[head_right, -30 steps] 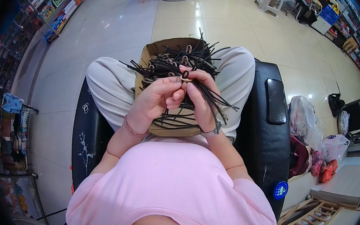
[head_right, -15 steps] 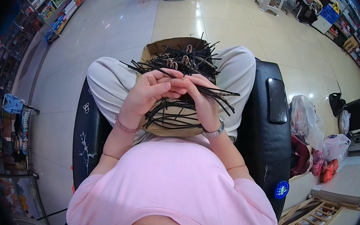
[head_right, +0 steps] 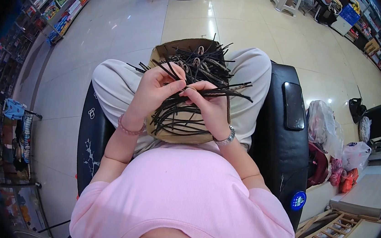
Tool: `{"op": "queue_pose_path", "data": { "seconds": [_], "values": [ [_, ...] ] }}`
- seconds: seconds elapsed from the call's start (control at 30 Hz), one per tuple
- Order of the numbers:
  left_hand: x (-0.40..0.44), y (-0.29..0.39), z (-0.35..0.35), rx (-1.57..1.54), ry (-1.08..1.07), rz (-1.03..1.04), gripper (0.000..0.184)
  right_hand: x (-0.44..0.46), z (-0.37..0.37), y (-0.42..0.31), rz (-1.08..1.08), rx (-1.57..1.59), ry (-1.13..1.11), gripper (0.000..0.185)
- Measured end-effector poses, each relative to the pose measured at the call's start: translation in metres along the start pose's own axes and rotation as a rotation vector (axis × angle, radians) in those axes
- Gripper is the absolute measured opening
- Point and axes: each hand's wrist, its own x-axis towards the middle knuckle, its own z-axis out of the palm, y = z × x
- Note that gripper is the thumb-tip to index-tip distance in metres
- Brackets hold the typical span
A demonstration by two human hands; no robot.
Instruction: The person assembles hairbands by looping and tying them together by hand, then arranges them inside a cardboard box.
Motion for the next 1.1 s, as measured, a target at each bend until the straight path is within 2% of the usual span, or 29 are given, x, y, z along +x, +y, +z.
{"op": "queue_pose_path", "data": {
  "seconds": [0.13,0.33,0.47,0.63,0.83,0.97,1.0,1.1],
  "values": [
    [-0.003,0.010,0.006,0.257,0.011,0.151,0.009,-0.002,0.006,0.000,-0.001,0.156,0.063,0.013],
    [0.002,0.002,0.014,-0.030,0.009,0.201,0.014,-0.007,0.012,0.001,-0.050,0.267,0.108,0.016],
    [-0.006,0.001,0.020,0.243,0.088,0.230,0.020,-0.008,0.012,0.008,-0.124,0.256,0.165,0.019],
    [-0.010,-0.006,0.023,0.314,0.115,0.356,0.025,-0.012,0.012,0.012,-0.131,0.253,0.172,0.020],
    [-0.014,-0.011,0.021,0.293,0.118,0.384,0.024,-0.012,0.013,0.014,-0.153,0.256,0.181,0.020],
    [-0.015,0.007,0.025,0.256,0.194,0.208,0.020,-0.008,0.009,0.005,-0.077,0.121,0.152,0.019],
    [-0.014,0.007,0.023,0.256,0.194,0.208,0.020,-0.006,0.006,0.004,-0.078,0.121,0.152,0.019],
    [-0.009,0.007,0.010,0.403,0.068,0.379,0.017,0.000,-0.008,0.002,-0.211,-0.129,0.011,0.019]
  ]
}}
